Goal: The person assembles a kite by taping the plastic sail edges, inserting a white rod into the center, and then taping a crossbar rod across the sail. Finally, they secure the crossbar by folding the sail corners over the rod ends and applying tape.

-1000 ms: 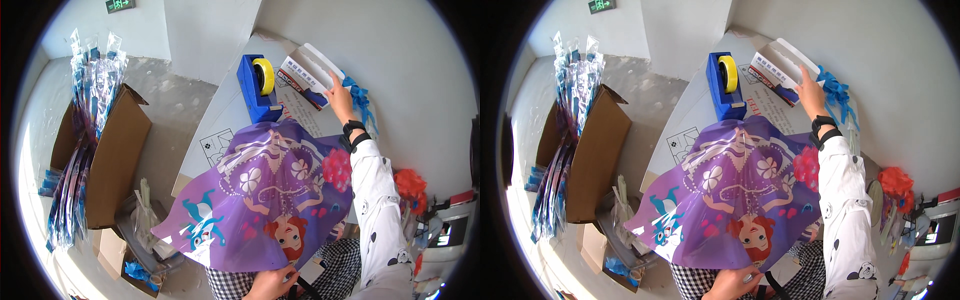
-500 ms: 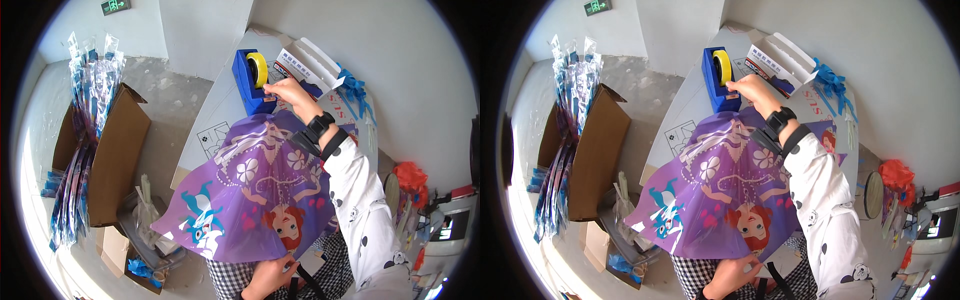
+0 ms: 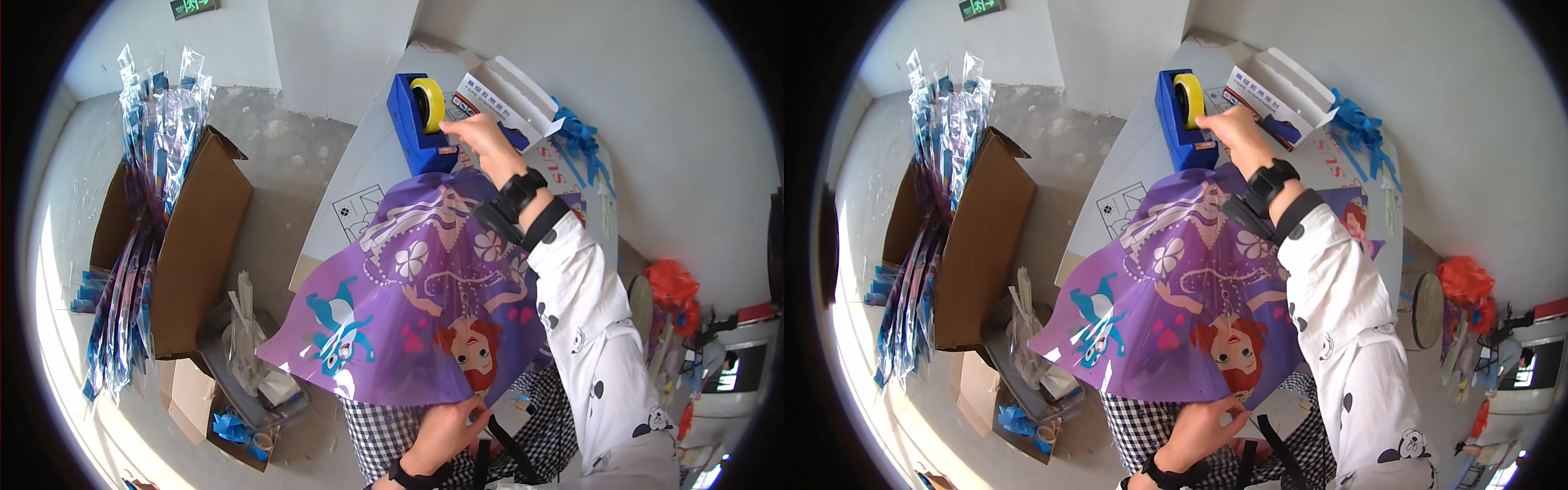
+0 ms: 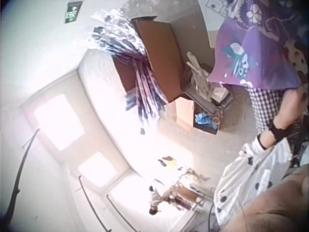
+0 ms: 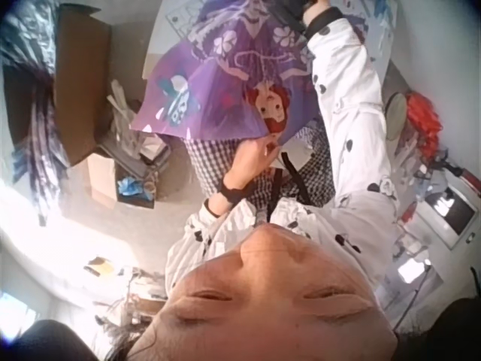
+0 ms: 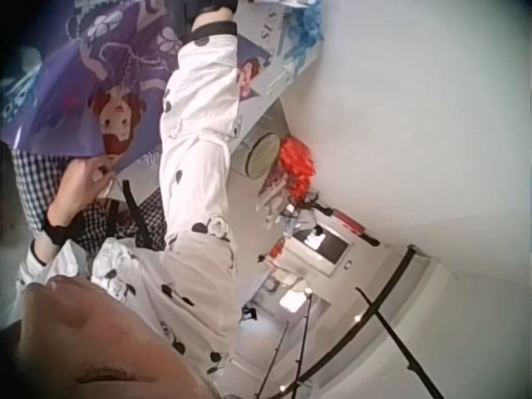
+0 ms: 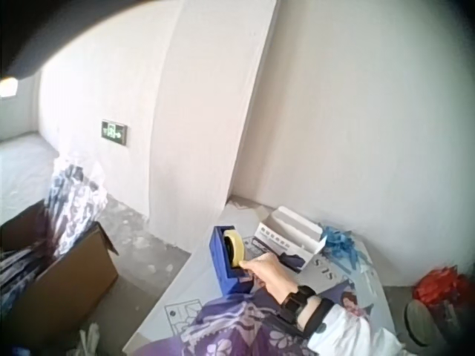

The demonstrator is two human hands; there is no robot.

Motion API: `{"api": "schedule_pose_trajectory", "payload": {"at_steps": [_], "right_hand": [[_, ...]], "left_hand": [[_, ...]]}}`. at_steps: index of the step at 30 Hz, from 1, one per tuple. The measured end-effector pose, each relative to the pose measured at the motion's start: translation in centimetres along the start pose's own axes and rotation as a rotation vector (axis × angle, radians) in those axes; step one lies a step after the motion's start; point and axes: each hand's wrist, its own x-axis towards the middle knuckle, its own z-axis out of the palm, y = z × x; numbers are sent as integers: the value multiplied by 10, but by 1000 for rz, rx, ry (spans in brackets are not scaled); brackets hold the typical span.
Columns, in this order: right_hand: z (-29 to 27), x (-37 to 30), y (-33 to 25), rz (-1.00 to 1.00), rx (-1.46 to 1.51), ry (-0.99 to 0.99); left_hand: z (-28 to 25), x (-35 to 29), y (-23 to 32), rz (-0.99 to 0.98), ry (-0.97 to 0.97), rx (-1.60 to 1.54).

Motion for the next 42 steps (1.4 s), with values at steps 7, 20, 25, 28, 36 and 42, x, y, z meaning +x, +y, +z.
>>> {"api": "schedule_pose_trajectory", "payload": {"at_steps": [7, 20, 25, 28, 36, 42], "right_hand": [[5, -46, 12, 111, 7, 4], [32, -37, 59, -17, 294, 60], [20, -22, 117, -43, -181, 285], [12, -45, 113, -291, 7, 358], [-76, -249, 60, -558, 178, 254], [-136, -405, 130, -174, 233, 217]], "left_hand": [[1, 1, -2, -9, 3, 7], [0, 2, 3, -37, 49, 38], [8, 7, 1, 37, 123, 44], [14, 11, 10, 14, 174, 72], [39, -15, -6, -153, 489, -413], [88, -47, -20, -343, 585, -1183]]}}
